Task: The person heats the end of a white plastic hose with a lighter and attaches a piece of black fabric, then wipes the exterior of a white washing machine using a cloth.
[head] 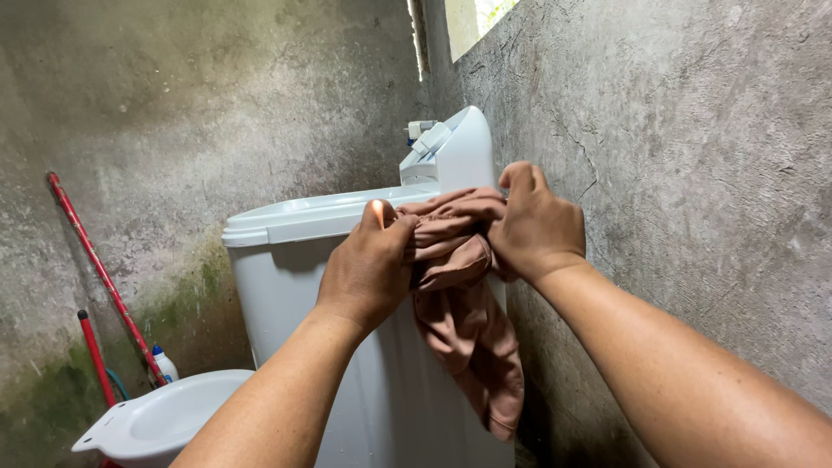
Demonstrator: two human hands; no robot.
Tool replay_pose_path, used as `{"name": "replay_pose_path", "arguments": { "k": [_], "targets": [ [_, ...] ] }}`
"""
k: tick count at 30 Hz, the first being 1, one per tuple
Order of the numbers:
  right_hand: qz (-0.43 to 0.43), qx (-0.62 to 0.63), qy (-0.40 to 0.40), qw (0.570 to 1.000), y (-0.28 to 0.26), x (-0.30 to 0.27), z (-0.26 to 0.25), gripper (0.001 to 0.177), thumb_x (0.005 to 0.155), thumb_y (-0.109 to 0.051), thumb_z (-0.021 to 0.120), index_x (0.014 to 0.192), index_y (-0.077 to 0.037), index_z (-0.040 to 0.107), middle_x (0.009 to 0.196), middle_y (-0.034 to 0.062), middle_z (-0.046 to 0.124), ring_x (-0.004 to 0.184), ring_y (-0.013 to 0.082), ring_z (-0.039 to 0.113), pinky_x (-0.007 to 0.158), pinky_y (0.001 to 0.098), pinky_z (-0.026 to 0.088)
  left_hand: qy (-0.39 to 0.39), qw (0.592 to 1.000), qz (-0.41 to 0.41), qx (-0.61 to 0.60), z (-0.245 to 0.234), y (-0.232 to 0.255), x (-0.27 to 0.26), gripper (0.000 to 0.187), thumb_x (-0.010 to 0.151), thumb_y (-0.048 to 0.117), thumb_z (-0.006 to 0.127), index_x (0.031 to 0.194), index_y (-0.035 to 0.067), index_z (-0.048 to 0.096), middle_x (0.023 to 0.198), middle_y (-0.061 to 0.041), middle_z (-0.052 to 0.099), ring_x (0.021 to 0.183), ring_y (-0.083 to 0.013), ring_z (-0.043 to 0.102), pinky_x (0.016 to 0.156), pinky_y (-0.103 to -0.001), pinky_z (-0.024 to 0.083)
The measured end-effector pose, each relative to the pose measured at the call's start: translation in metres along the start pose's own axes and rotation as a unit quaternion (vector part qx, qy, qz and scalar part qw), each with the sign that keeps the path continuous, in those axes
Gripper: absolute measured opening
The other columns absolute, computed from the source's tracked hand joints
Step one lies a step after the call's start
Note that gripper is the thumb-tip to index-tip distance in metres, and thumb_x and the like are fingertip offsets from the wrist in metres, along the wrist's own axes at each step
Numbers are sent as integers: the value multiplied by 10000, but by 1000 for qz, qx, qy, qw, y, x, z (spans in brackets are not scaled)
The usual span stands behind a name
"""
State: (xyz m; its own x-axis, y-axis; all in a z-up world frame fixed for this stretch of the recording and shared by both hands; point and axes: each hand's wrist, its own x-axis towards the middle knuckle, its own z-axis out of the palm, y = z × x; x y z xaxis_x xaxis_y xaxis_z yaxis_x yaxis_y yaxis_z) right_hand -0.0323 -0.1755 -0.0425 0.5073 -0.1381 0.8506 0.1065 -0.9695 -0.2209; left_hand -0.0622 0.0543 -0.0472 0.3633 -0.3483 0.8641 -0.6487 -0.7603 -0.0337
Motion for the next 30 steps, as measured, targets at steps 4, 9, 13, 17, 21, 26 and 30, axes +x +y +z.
{"name": "replay_pose_path", "arguments": {
  "k": [4,9,13,17,21,26,30],
  "targets": [
    [49,147,107,982,-9,5,25,251,875,-110,683,1092,-135,560,1099,115,721,1006,313,716,885,446,581,-6,993,-113,15,5,-3,15,243,850,112,674,1092,109,682,1151,-171,568,941,-409,676,796,-525,548],
    [-123,205,96,966,-55,-43,41,848,806,-316,828,1471,-163,324,1484,289,352,1323,489,434,1073,549,394,57,973,-221,-17,3,-16,33,137,833,160,705,938,72,692,1105,-187,587,948,-432,659,822,-520,540],
    [-158,47,-13,986,-67,-55,41,1209,612,-177,809,1605,-262,124,1668,199,-4,1500,515,136,1236,587,120,22,983,-173,56,-9,-30,20,148,836,140,673,977,99,693,1099,-139,609,926,-404,677,785,-533,538],
    [-214,1,-12,977,-84,-41,40,1160,638,-216,832,1587,-293,168,1635,198,70,1475,497,181,1225,603,116,28,986,-92,139,-22,-52,1,165,854,202,687,989,108,702,1043,-107,624,966,-337,660,736,-494,557],
    [-280,16,-18,960,-118,-31,45,1140,629,-300,853,1574,-289,215,1611,205,122,1454,488,194,1194,640,146,52,979,-19,196,-38,-86,-24,302,827,295,728,1055,98,697,1004,-100,621,975,-299,630,720,-454,573],
    [-319,20,25,947,-170,-33,60,956,736,-312,772,1572,-278,310,1612,194,176,1428,464,245,1167,651,214,74,972,-57,216,-58,-123,-49,385,860,172,684,1244,158,650,1086,-102,599,1051,-310,634,739,-468,577],
    [-344,33,55,937,-207,-37,71,766,822,-251,686,1537,-273,412,1621,172,234,1439,465,269,1158,658,230,120,980,-94,132,-73,-148,-66,738,770,126,656,1484,106,468,1211,-178,546,1109,-395,608,811,-517,557]
  ]
}}
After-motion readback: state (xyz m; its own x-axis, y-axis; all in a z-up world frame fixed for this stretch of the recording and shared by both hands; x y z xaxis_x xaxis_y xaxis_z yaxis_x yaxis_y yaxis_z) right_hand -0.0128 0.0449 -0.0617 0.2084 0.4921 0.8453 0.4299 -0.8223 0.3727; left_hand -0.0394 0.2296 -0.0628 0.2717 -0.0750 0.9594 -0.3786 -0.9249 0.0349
